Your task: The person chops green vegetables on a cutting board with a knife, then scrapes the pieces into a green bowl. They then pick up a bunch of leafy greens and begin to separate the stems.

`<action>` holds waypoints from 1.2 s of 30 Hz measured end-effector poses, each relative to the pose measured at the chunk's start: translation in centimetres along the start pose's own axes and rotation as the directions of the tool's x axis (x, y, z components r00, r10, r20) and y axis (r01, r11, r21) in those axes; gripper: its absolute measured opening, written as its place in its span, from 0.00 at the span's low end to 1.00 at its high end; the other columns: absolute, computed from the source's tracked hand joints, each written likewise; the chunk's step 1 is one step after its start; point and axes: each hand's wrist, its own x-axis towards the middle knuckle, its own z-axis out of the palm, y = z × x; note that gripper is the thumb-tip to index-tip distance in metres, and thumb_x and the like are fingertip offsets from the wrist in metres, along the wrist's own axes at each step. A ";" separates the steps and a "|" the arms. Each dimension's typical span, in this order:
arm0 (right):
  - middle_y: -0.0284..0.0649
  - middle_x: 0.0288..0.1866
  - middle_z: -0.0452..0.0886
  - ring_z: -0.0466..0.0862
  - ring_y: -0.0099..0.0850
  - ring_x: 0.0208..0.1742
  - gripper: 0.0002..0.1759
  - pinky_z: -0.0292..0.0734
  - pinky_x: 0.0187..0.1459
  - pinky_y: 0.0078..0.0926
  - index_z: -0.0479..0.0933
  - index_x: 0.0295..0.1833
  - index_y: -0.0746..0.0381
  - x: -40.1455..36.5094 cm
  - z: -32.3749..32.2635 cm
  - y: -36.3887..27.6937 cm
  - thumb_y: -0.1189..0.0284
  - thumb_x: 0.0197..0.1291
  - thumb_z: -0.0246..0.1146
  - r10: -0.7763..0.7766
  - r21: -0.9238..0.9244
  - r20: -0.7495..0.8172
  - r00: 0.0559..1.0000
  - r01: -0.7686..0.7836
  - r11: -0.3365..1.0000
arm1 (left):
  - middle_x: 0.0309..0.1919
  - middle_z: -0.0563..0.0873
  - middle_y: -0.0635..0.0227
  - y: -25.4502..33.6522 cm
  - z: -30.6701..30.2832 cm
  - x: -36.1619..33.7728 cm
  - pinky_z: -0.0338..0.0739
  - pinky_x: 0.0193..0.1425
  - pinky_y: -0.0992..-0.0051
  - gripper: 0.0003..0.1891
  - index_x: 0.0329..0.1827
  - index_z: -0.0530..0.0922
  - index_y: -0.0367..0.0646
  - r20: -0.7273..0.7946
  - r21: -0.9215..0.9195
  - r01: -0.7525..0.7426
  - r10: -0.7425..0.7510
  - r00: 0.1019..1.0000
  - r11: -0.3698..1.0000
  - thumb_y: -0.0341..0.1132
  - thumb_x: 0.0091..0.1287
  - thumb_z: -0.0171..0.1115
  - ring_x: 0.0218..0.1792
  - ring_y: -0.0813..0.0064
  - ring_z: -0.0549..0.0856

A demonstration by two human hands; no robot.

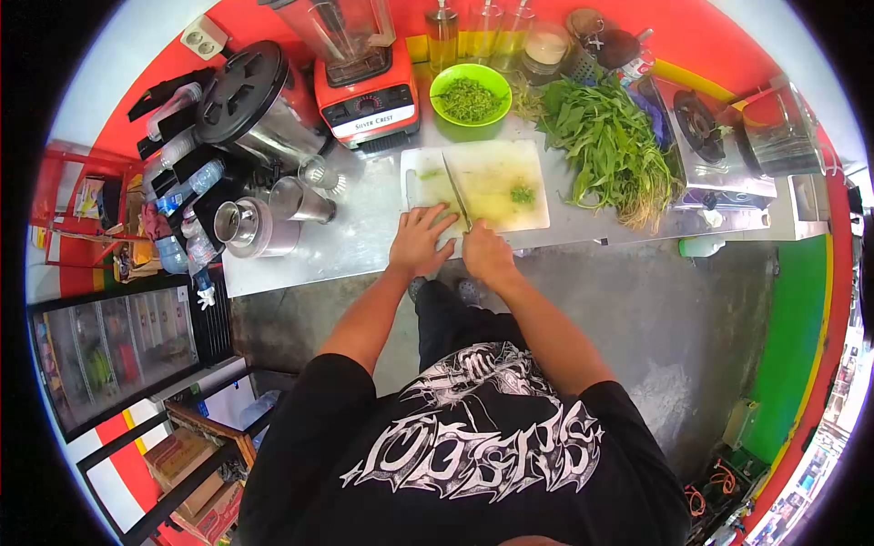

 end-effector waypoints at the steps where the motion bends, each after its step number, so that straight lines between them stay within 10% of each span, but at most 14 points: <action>1: 0.60 0.47 0.87 0.89 0.55 0.52 0.18 0.84 0.53 0.47 0.68 0.57 0.71 -0.1 0.2 -0.1 0.70 0.68 0.59 0.017 -0.016 -0.009 1.000 -0.017 1.000 | 0.71 0.75 0.69 -0.1 0.0 0.1 0.66 0.70 0.57 0.28 0.67 0.80 0.55 -0.009 0.003 -0.009 0.009 1.000 1.000 0.47 0.63 0.68 0.66 0.60 0.71; 36: 0.62 0.45 0.86 0.87 0.61 0.48 0.23 0.81 0.51 0.57 0.69 0.57 0.70 0.7 -0.2 -0.8 0.58 0.75 0.54 0.074 0.094 -0.114 0.991 -0.064 0.994 | 0.69 0.76 0.65 -0.5 0.0 0.1 0.64 0.70 0.56 0.34 0.70 0.73 0.44 -0.075 -0.064 -0.049 0.044 0.996 0.997 0.46 0.60 0.69 0.65 0.58 0.73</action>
